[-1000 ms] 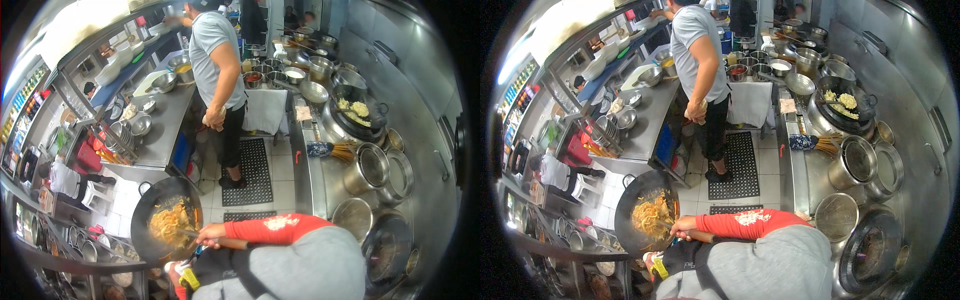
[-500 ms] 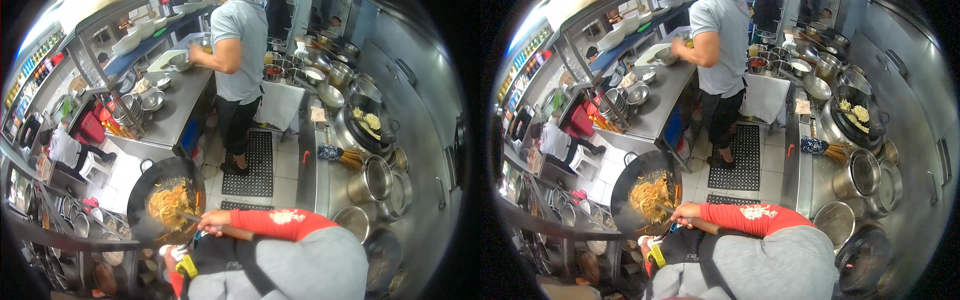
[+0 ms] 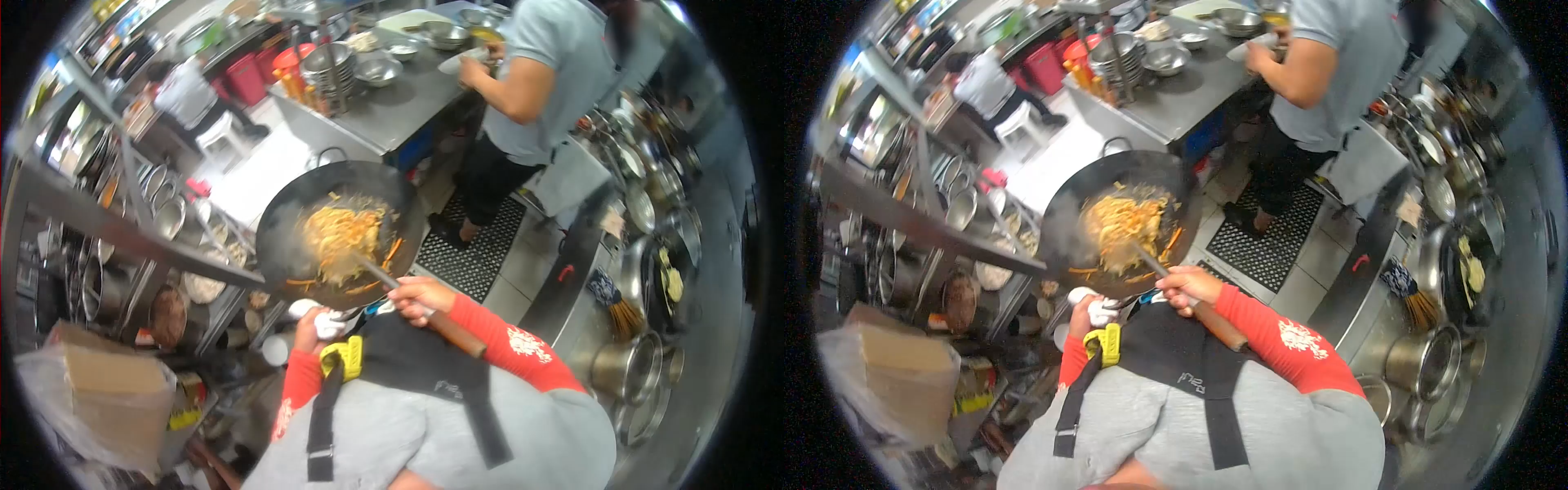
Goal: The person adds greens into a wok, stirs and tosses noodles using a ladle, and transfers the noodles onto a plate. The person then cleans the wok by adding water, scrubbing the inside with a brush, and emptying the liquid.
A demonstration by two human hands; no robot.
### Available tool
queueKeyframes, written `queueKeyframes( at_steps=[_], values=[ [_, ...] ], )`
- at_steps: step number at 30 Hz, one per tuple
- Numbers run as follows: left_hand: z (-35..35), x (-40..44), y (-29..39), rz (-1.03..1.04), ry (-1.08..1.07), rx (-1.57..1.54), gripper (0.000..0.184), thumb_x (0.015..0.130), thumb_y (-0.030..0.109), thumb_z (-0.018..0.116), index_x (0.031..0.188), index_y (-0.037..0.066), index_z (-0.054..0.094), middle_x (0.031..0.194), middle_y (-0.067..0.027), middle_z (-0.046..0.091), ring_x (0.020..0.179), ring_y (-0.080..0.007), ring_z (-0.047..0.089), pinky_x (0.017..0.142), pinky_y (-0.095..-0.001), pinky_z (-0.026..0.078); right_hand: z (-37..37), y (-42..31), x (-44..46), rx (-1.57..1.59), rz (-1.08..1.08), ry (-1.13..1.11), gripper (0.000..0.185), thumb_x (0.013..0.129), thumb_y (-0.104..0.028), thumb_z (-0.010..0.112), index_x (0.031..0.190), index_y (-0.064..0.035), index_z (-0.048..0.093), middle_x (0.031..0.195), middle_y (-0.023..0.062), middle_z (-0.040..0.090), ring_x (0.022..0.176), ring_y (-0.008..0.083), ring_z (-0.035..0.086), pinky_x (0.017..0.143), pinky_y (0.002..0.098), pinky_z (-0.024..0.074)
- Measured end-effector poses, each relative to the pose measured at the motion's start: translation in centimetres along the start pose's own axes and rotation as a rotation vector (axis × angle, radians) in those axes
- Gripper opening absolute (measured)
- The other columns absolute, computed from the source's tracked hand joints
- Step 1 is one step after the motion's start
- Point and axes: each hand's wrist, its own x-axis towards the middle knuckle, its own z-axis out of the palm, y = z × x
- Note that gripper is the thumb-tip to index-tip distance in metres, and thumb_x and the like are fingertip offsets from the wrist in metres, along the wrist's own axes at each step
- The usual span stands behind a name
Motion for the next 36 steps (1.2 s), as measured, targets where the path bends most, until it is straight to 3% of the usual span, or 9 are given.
queueKeyframes(
  at_steps=[6,15,19,21,22,27,29,36],
  values=[
    [0.5,-0.2,-0.1,-0.06,-0.004,-0.144,0.012,0.086,0.016,0.054,0.087,0.004,0.055,0.08,-0.0173,0.064,0.061,-0.0289,0.061,0.049,-0.0404,0.05,0.3,-0.2,-0.1,0.042,0.015,0.002,0.014,0.09,-0.012,0.056,0.103,-0.0096,0.051,0.065,-0.0018,0.045,0.041,0.0055,0.04,0.032,0.0223,0.0304],
    [0.6,-0.3,0.5,-0.071,-0.001,-0.13,0.014,0.086,0.018,0.054,0.088,0.004,0.055,0.077,-0.0179,0.064,0.059,-0.0287,0.062,0.048,-0.0383,0.051,0.7,-1.5,0.4,0.084,0.024,0.022,0.018,0.091,-0.01,0.055,0.107,-0.0058,0.051,0.065,-0.0001,0.046,0.041,0.0058,0.04,0.032,0.0219,0.031],
    [0.4,0.0,1.3,-0.048,-0.051,-0.155,0.014,0.086,0.017,0.053,0.089,0.003,0.055,0.079,-0.0189,0.064,0.059,-0.029,0.062,0.048,-0.0385,0.051,0.9,-3.2,0.7,0.175,0.038,-0.05,0.013,0.09,-0.011,0.057,0.101,-0.0071,0.052,0.065,-0.0018,0.047,0.042,0.0054,0.043,0.032,0.0227,0.0333],
    [0.5,0.2,2.1,-0.045,-0.056,-0.164,0.014,0.086,0.016,0.053,0.089,0.002,0.055,0.079,-0.0194,0.064,0.059,-0.029,0.062,0.048,-0.0388,0.051,1.6,-4.6,0.6,0.215,0.047,-0.074,0.014,0.091,-0.011,0.056,0.104,-0.006,0.053,0.066,-0.0019,0.046,0.042,0.0047,0.042,0.032,0.0219,0.0328],
    [0.5,0.3,2.6,-0.045,-0.058,-0.169,0.014,0.086,0.016,0.053,0.089,0.002,0.054,0.079,-0.0197,0.064,0.059,-0.029,0.062,0.048,-0.0389,0.051,2.3,-5.3,0.2,0.234,0.006,-0.036,0.024,0.093,-0.007,0.05,0.115,0.0018,0.052,0.067,0.0006,0.046,0.043,0.004,0.042,0.032,0.0195,0.0328],
    [1.9,1.9,5.3,0.032,-0.062,-0.152,0.014,0.085,0.017,0.054,0.091,0.005,0.052,0.08,-0.0188,0.064,0.059,-0.0266,0.061,0.047,-0.0371,0.049,4.1,-10.1,-0.6,0.319,-0.066,-0.142,0.032,0.096,-0.009,0.043,0.125,0.0055,0.046,0.068,0.0022,0.044,0.043,0.0075,0.043,0.033,0.0224,0.0364],
    [2.4,2.6,6.1,0.046,-0.097,-0.2,0.014,0.085,0.014,0.054,0.089,0.001,0.054,0.077,-0.0188,0.063,0.062,-0.028,0.063,0.049,-0.0389,0.05,5.6,-12.6,-1.9,0.306,-0.107,-0.121,0.028,0.094,-0.009,0.048,0.119,0.0029,0.051,0.066,0.0013,0.047,0.042,0.0065,0.043,0.032,0.0222,0.0381],
    [5.1,5.2,6.8,0.113,-0.048,-0.239,0.013,0.084,0.013,0.054,0.09,0.001,0.054,0.075,-0.0173,0.062,0.062,-0.0273,0.061,0.047,-0.0387,0.048,4.9,-21.6,-5.4,0.277,-0.257,-0.185,0.036,0.097,-0.013,0.04,0.129,0.0057,0.041,0.07,0.0025,0.045,0.042,0.0079,0.044,0.032,0.0247,0.0415]
  ],
)
